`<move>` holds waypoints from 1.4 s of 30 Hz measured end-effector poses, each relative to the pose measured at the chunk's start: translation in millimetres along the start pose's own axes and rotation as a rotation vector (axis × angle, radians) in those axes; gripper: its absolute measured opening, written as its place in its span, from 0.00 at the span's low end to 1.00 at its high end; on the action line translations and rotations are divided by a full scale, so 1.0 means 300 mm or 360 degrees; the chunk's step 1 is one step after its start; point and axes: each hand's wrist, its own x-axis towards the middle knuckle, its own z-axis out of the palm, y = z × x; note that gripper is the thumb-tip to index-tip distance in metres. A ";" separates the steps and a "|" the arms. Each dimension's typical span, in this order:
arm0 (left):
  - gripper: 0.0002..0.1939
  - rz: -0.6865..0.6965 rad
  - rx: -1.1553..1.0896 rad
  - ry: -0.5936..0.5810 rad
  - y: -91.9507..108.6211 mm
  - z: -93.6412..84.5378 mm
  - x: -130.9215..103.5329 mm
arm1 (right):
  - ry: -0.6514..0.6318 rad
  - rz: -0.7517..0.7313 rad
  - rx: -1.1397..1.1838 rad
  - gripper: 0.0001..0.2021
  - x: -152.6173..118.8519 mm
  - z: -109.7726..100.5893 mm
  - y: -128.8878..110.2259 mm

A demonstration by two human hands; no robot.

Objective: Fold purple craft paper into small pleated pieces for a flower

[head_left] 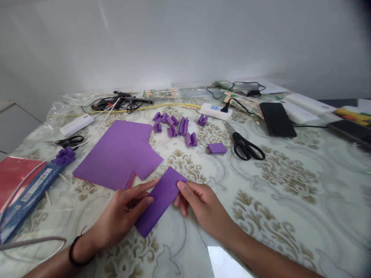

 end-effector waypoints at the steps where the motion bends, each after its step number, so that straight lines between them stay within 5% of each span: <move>1: 0.28 -0.0005 -0.0013 -0.0003 0.000 0.000 -0.001 | -0.0008 0.0011 0.0013 0.32 0.000 0.001 0.000; 19: 0.22 0.0063 0.0046 0.0088 0.022 0.004 0.001 | -0.0164 0.0253 0.0153 0.26 -0.015 0.029 0.011; 34: 0.21 0.0231 0.0192 0.0156 0.016 -0.005 -0.010 | 0.0104 0.0097 0.0133 0.26 -0.018 0.023 -0.009; 42: 0.20 0.0286 0.0270 0.0224 0.012 -0.003 -0.008 | 0.0011 0.0216 0.0258 0.29 -0.011 0.028 -0.010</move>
